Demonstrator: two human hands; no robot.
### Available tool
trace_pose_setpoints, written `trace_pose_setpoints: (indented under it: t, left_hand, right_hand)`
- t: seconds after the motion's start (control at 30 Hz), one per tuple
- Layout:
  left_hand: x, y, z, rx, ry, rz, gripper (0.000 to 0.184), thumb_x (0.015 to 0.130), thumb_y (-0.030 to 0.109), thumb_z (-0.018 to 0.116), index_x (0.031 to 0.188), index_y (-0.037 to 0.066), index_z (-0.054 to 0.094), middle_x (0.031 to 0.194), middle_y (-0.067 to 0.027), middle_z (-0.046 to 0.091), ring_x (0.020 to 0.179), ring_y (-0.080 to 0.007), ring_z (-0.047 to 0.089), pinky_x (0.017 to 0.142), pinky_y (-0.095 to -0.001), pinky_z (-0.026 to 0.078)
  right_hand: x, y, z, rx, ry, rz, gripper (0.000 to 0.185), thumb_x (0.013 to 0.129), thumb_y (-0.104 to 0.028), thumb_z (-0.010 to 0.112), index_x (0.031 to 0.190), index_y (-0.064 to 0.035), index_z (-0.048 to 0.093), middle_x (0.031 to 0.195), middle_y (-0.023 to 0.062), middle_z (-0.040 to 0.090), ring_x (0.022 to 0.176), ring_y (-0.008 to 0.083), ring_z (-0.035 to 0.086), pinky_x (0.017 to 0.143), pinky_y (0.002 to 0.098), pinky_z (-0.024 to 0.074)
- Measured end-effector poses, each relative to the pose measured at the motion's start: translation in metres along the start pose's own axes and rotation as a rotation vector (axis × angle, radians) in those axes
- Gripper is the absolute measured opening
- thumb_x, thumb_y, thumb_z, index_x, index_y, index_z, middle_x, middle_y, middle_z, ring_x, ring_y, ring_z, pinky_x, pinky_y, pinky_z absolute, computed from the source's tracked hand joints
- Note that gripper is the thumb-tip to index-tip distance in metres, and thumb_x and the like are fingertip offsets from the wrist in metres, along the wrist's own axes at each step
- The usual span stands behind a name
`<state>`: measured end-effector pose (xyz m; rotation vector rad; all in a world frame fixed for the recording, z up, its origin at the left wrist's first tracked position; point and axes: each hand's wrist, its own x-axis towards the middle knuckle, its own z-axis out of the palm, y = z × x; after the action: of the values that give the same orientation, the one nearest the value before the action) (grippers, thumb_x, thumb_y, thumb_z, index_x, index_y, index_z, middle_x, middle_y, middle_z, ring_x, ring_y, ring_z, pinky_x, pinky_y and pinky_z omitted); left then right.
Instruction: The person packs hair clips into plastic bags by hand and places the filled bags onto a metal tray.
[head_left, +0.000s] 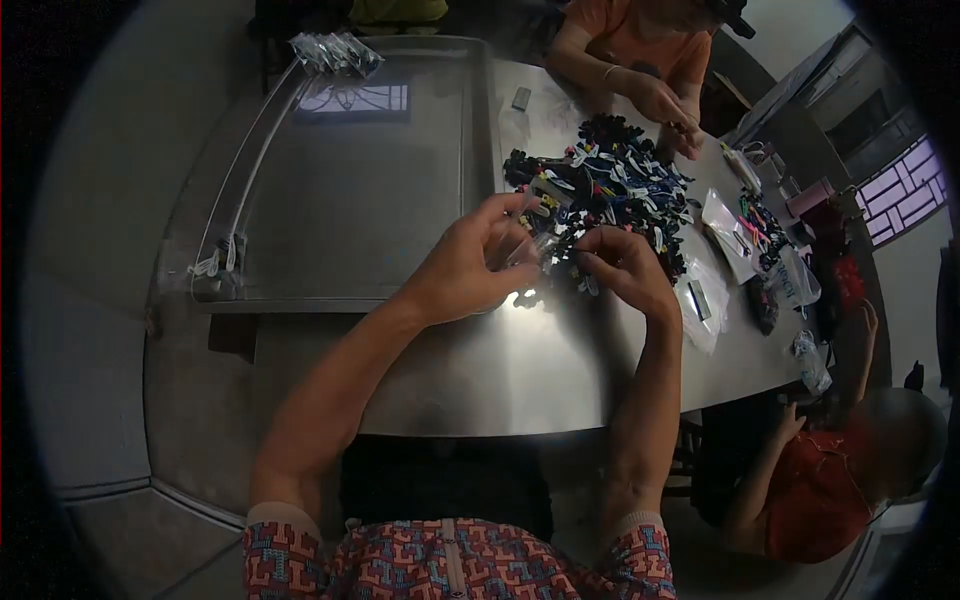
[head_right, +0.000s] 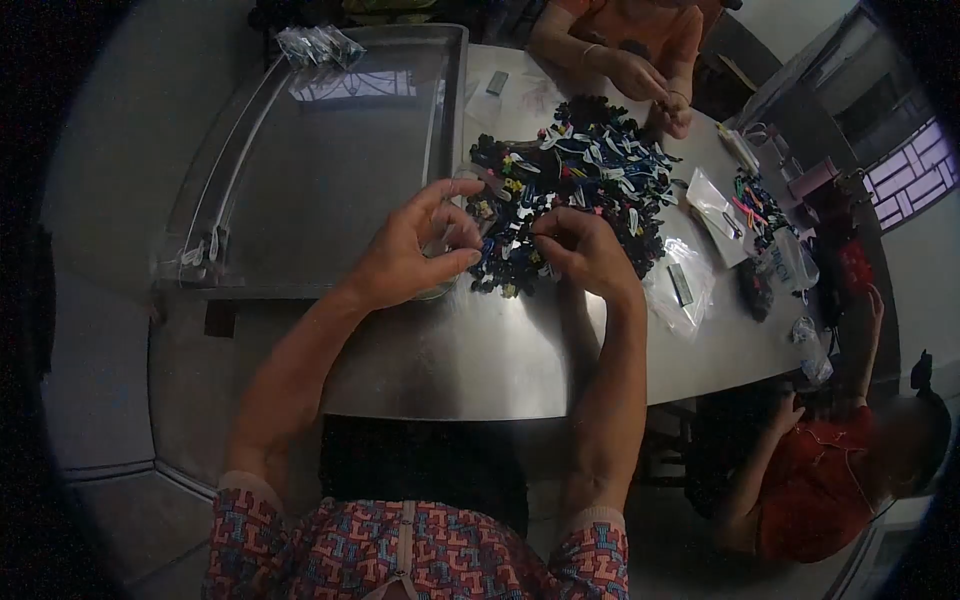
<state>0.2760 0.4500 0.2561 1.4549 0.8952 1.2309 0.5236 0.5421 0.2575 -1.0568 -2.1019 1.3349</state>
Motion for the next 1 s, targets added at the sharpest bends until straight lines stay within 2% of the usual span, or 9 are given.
trace_pose_setpoints:
  t: [0.13, 0.2, 0.4, 0.63, 0.7, 0.83, 0.9, 0.93, 1.0]
  left_hand:
    - [0.000, -0.001, -0.001, 0.005, -0.011, 0.018, 0.064, 0.082, -0.003, 0.068, 0.139, 0.002, 0.041, 0.091, -0.0001, 0.059, 0.092, -0.0088, 0.059, 0.092, -0.0298, 0.046]
    - [0.000, 0.000, 0.000, 0.022, -0.014, -0.001, 0.063, 0.083, -0.003, 0.068, 0.139, 0.003, 0.041, 0.092, -0.0002, 0.060, 0.092, -0.0089, 0.059, 0.092, -0.0295, 0.046]
    - [0.001, -0.003, 0.000, 0.036, -0.025, 0.033, 0.063, 0.082, -0.004, 0.068, 0.139, 0.005, 0.042, 0.092, -0.0004, 0.060, 0.092, -0.0090, 0.059, 0.090, -0.0296, 0.046]
    - [0.001, -0.008, -0.001, 0.016, -0.025, 0.026, 0.064, 0.082, -0.004, 0.068, 0.139, 0.003, 0.040, 0.092, -0.0004, 0.060, 0.092, -0.0095, 0.059, 0.088, -0.0289, 0.046]
    - [0.001, -0.007, 0.000, 0.016, -0.030, 0.033, 0.065, 0.082, -0.003, 0.068, 0.140, 0.003, 0.040, 0.092, -0.0003, 0.060, 0.092, -0.0094, 0.058, 0.087, -0.0287, 0.046]
    - [0.000, -0.004, 0.000, -0.005, -0.031, 0.013, 0.066, 0.081, -0.003, 0.069, 0.140, 0.003, 0.039, 0.093, -0.0007, 0.060, 0.092, -0.0095, 0.058, 0.086, -0.0286, 0.046]
    - [0.000, -0.006, 0.000, -0.026, -0.029, 0.014, 0.066, 0.081, -0.003, 0.069, 0.140, 0.003, 0.039, 0.093, -0.0009, 0.061, 0.092, -0.0094, 0.058, 0.086, -0.0286, 0.046]
    - [0.000, -0.008, 0.000, 0.000, -0.037, 0.021, 0.066, 0.081, -0.003, 0.069, 0.140, 0.003, 0.039, 0.092, -0.0009, 0.061, 0.092, -0.0094, 0.058, 0.086, -0.0285, 0.045]
    - [0.000, -0.008, 0.000, 0.030, -0.040, 0.036, 0.066, 0.081, -0.002, 0.070, 0.140, 0.004, 0.040, 0.092, -0.0009, 0.061, 0.092, -0.0093, 0.058, 0.087, -0.0285, 0.045]
  right_hand:
    - [0.002, 0.011, 0.004, -0.279, 0.051, -0.139, 0.016, 0.085, -0.004, 0.066, 0.100, -0.0027, 0.070, 0.086, 0.0040, 0.064, 0.072, 0.0138, 0.060, 0.062, 0.0286, 0.0474]
    - [0.001, 0.002, 0.003, -0.464, 0.022, -0.154, 0.020, 0.082, -0.007, 0.068, 0.102, -0.0062, 0.073, 0.089, 0.0093, 0.065, 0.074, 0.0234, 0.063, 0.068, 0.0337, 0.0499]
    - [-0.001, -0.004, 0.010, -0.574, 0.083, -0.137, 0.022, 0.078, -0.012, 0.071, 0.099, -0.0080, 0.074, 0.090, 0.0107, 0.065, 0.084, 0.0294, 0.062, 0.079, 0.0381, 0.0496]
    - [0.000, -0.001, 0.007, -0.584, 0.095, -0.157, 0.015, 0.077, -0.011, 0.071, 0.091, -0.0065, 0.072, 0.090, 0.0103, 0.065, 0.089, 0.0279, 0.062, 0.080, 0.0377, 0.0498]
    - [0.000, -0.002, 0.008, -0.566, 0.148, -0.218, 0.013, 0.076, -0.007, 0.072, 0.088, -0.0035, 0.069, 0.086, 0.0074, 0.063, 0.076, 0.0207, 0.062, 0.071, 0.0315, 0.0506]
    - [-0.002, -0.007, 0.007, -0.525, 0.154, -0.174, 0.015, 0.078, -0.008, 0.071, 0.092, -0.0052, 0.071, 0.089, 0.0111, 0.065, 0.083, 0.0264, 0.063, 0.078, 0.0352, 0.0505]
    - [-0.002, 0.002, 0.003, -0.283, 0.190, -0.086, 0.018, 0.083, -0.010, 0.070, 0.099, -0.0023, 0.067, 0.085, 0.0079, 0.066, 0.077, 0.0197, 0.063, 0.073, 0.0313, 0.0505]
    - [-0.003, 0.004, -0.001, -0.286, 0.188, -0.093, 0.018, 0.083, -0.010, 0.070, 0.099, -0.0023, 0.067, 0.085, 0.0079, 0.066, 0.077, 0.0197, 0.063, 0.073, 0.0313, 0.0505]
    - [-0.006, -0.009, -0.001, -0.022, 0.328, -0.103, 0.018, 0.089, -0.010, 0.066, 0.103, 0.0003, 0.063, 0.082, 0.0033, 0.065, 0.074, 0.0110, 0.060, 0.069, 0.0256, 0.0487]
